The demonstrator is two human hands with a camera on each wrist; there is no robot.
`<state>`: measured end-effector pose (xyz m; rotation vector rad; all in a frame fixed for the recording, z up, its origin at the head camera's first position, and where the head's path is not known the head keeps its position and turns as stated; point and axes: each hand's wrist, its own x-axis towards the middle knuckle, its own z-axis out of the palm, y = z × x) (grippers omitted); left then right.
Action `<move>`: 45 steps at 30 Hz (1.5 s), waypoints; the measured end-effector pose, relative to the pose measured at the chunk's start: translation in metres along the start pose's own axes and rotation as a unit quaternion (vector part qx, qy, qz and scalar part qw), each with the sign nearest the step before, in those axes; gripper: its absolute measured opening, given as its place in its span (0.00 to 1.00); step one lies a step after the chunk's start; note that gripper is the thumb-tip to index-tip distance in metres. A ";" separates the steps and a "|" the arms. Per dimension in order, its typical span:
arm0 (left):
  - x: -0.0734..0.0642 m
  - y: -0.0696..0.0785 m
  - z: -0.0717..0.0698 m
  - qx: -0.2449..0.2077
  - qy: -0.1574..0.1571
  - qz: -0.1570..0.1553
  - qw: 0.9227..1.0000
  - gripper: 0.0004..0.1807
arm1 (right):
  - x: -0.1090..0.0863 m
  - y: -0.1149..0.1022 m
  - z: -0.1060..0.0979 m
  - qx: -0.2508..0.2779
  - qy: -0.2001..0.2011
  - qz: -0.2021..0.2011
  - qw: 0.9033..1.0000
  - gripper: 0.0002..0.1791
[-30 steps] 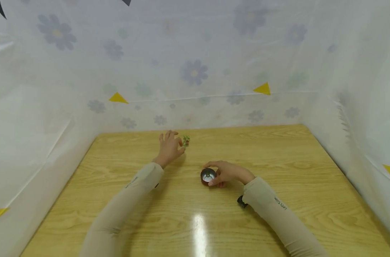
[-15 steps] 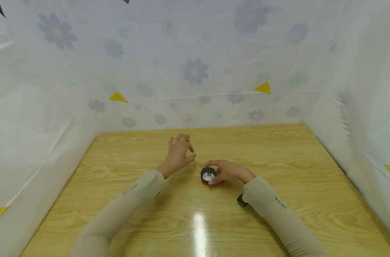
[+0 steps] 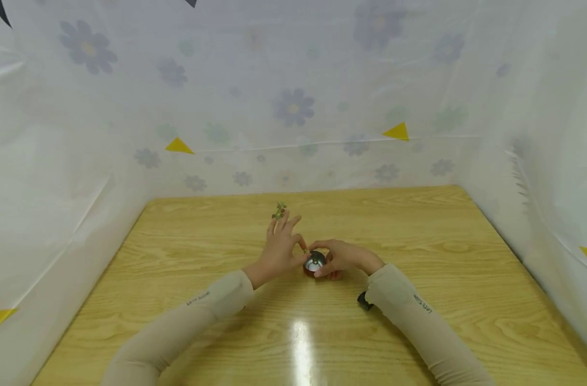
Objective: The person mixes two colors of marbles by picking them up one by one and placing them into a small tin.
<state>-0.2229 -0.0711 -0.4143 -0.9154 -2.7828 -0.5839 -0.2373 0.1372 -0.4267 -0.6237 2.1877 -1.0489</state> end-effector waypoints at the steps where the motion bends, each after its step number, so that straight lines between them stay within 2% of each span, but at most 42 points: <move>1: -0.001 0.001 0.001 -0.002 -0.005 0.000 1.000 0.08 | 0.000 0.000 0.000 0.002 -0.001 0.002 1.000 0.37; 7: -0.004 0.005 0.008 -0.001 -0.026 0.008 1.000 0.07 | 0.002 0.001 0.001 0.002 -0.007 0.001 1.000 0.36; 16: -0.018 0.002 0.005 0.020 -0.023 -0.013 0.999 0.09 | 0.018 -0.007 0.003 -0.004 -0.039 -0.018 0.999 0.36; 20: -0.023 -0.001 0.002 0.003 -0.012 -0.032 0.999 0.08 | 0.025 -0.008 0.004 -0.017 -0.049 -0.029 0.998 0.36; 25: -0.023 -0.007 -0.001 -0.006 0.017 -0.051 0.999 0.09 | 0.027 -0.007 0.006 -0.019 -0.051 -0.035 0.998 0.39; 29: -0.014 -0.008 -0.002 -0.007 0.031 -0.051 0.998 0.09 | 0.019 -0.001 0.002 -0.012 -0.046 -0.045 0.998 0.38; 32: 0.000 -0.003 -0.001 -0.006 0.026 -0.042 0.999 0.10 | 0.006 0.009 -0.004 -0.010 -0.035 -0.054 0.998 0.36; 36: 0.019 -0.002 0.006 -0.005 0.024 -0.037 0.999 0.11 | -0.008 0.022 -0.010 -0.004 -0.021 -0.043 0.999 0.37; 40: 0.033 -0.018 0.010 0.007 0.036 -0.055 0.998 0.11 | -0.012 0.025 -0.013 0.001 -0.022 -0.035 0.999 0.39; 45: 0.045 -0.047 0.006 0.028 0.038 -0.101 0.994 0.13 | -0.011 0.024 -0.014 0.005 -0.022 -0.038 0.999 0.38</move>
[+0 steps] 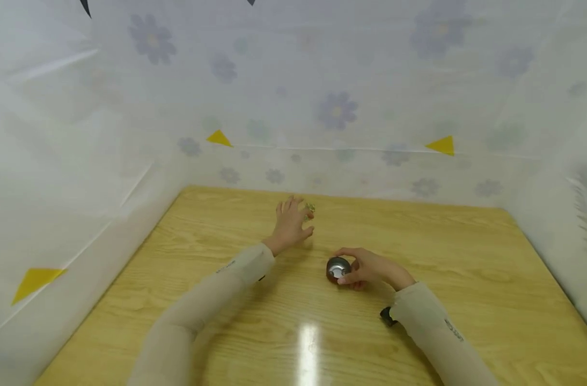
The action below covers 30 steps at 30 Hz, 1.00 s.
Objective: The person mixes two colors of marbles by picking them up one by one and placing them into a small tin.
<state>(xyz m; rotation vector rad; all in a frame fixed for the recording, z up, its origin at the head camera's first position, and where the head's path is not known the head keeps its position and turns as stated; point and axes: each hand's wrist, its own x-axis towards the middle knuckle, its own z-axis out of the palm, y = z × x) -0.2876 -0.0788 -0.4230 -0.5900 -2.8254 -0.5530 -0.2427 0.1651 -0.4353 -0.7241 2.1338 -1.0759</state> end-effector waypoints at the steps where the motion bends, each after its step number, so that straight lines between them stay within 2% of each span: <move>1: 0.003 -0.005 0.000 0.005 -0.002 -0.009 1.000 0.14 | 0.000 0.000 0.000 -0.001 0.000 -0.001 1.000 0.38; 7: 0.020 -0.027 0.001 0.014 -0.013 -0.050 0.999 0.13 | -0.001 -0.002 0.000 -0.002 -0.002 -0.001 1.000 0.38; 13: 0.030 -0.036 0.004 0.028 -0.033 -0.071 0.997 0.11 | -0.002 -0.004 -0.001 0.006 -0.004 -0.009 1.000 0.39; 21: 0.038 -0.038 0.011 0.089 -0.050 -0.062 0.993 0.09 | -0.004 -0.006 0.000 0.003 0.000 -0.006 1.000 0.39; 30: 0.042 -0.040 0.015 0.150 -0.066 -0.046 0.985 0.07 | -0.005 -0.007 0.000 -0.003 -0.001 -0.010 1.000 0.38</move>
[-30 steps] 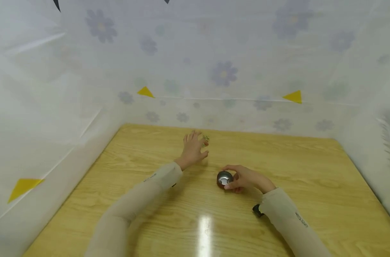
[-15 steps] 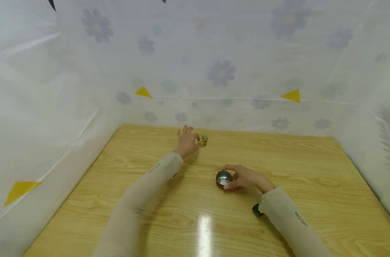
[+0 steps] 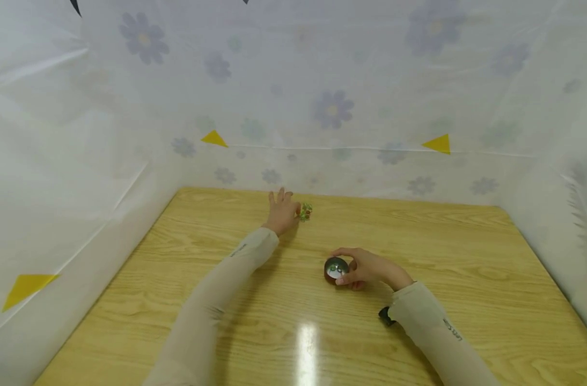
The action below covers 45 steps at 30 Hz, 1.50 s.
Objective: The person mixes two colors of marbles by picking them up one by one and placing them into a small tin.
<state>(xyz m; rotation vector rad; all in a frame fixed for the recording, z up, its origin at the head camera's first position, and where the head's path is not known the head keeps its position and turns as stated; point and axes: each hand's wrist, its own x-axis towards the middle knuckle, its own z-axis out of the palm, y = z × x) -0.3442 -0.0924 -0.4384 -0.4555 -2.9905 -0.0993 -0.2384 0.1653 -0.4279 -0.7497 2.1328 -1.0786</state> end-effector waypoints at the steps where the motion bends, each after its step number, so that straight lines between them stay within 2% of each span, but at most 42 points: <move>1: 0.000 0.000 0.000 0.008 0.001 0.000 1.000 0.07 | 0.000 0.000 0.000 -0.001 0.000 -0.001 1.000 0.38; 10: 0.004 0.002 0.006 0.042 0.012 0.012 0.999 0.05 | 0.001 0.003 -0.001 -0.004 0.000 -0.005 1.000 0.37; 16: 0.005 0.003 0.011 0.071 0.021 0.012 0.997 0.08 | 0.001 0.003 0.000 0.001 0.000 -0.004 1.000 0.36; 22: 0.000 -0.002 0.009 0.058 0.000 0.001 0.998 0.08 | 0.000 0.003 0.000 0.002 0.001 -0.004 1.000 0.36; 25: -0.004 -0.004 0.008 0.052 0.000 -0.008 0.999 0.09 | 0.001 0.003 0.000 0.000 0.003 0.002 1.000 0.36; 31: -0.010 -0.008 0.005 0.033 0.021 -0.016 0.999 0.07 | 0.003 0.003 0.001 0.000 0.004 0.011 1.000 0.36; 37: -0.018 -0.008 -0.001 0.028 0.052 -0.007 0.998 0.07 | 0.002 0.001 0.001 0.004 0.006 0.020 1.000 0.36; 42: -0.025 -0.004 -0.006 0.019 0.088 0.004 0.996 0.07 | 0.002 0.000 0.000 0.003 0.004 0.017 1.000 0.37; 45: -0.030 0.002 -0.011 0.013 0.098 0.011 0.995 0.07 | 0.002 -0.001 0.001 0.003 0.004 0.014 1.000 0.37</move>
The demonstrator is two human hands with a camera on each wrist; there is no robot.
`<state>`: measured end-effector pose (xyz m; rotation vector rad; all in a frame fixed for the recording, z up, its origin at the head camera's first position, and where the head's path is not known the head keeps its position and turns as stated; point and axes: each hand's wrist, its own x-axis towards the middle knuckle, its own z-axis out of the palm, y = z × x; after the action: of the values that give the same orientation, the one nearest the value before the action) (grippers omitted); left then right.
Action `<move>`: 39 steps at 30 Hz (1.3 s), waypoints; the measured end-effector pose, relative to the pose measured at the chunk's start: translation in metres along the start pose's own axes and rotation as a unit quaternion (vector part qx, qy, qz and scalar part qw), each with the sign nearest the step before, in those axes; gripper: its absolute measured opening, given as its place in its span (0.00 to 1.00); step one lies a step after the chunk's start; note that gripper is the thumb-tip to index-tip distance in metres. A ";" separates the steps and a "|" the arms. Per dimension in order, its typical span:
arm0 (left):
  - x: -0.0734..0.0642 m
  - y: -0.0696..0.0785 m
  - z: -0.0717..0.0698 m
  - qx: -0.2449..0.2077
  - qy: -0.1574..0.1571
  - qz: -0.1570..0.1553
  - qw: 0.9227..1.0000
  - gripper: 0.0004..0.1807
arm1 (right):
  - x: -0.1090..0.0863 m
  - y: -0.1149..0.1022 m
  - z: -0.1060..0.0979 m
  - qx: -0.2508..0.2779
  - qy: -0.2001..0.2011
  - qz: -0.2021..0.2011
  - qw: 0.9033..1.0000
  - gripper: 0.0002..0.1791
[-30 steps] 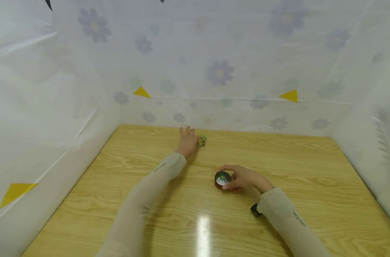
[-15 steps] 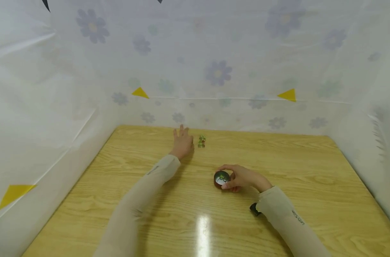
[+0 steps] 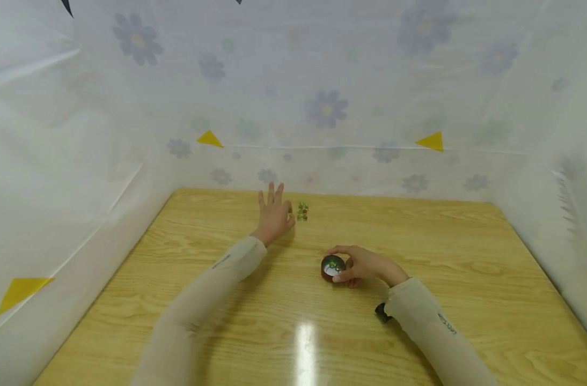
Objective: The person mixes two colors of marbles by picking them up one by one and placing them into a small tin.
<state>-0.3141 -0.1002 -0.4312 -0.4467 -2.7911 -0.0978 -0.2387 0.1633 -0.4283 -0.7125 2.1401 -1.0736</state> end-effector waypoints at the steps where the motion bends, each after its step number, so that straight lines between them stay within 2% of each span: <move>1: -0.001 0.003 -0.002 -0.005 0.000 0.001 1.000 0.07 | 0.000 0.000 0.000 0.000 0.001 0.000 1.000 0.37; 7: -0.015 0.024 -0.017 -0.042 0.012 0.031 0.999 0.08 | 0.001 0.003 0.000 0.005 -0.002 0.002 1.000 0.38; 10: -0.022 0.035 -0.021 -0.077 0.016 0.062 0.995 0.07 | 0.002 0.005 0.000 0.007 -0.004 0.002 1.000 0.38; 12: -0.026 0.041 -0.023 -0.099 0.018 0.093 0.991 0.08 | 0.002 0.005 0.000 0.009 -0.004 0.001 1.000 0.38; 15: -0.032 0.050 -0.023 -0.134 0.028 0.153 0.979 0.08 | 0.001 0.004 -0.001 0.010 -0.005 -0.005 1.000 0.37; 18: -0.037 0.058 -0.024 -0.164 0.032 0.214 0.963 0.07 | 0.000 0.003 -0.001 0.005 -0.005 -0.008 1.000 0.37; 21: -0.041 0.063 -0.025 -0.191 0.009 0.263 0.946 0.05 | 0.000 0.002 -0.002 0.002 -0.005 -0.007 1.000 0.40; 23: -0.044 0.065 -0.025 -0.195 -0.015 0.286 0.938 0.04 | -0.001 0.002 -0.001 0.002 -0.005 -0.004 1.000 0.41; 25: -0.046 0.066 -0.025 -0.196 -0.036 0.299 0.933 0.05 | -0.001 0.002 -0.001 0.004 -0.005 -0.003 1.000 0.40; 28: -0.049 0.066 -0.024 -0.186 -0.053 0.308 0.932 0.06 | -0.001 0.002 -0.001 0.006 -0.005 -0.002 1.000 0.35; 39: -0.052 0.066 -0.018 -0.189 -0.064 0.312 0.929 0.08 | -0.004 -0.001 -0.002 0.011 -0.003 -0.010 1.000 0.36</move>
<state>-0.2410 -0.0554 -0.4292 -1.4526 -2.5976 -0.4764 -0.2370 0.1664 -0.4250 -0.7276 2.1174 -1.1017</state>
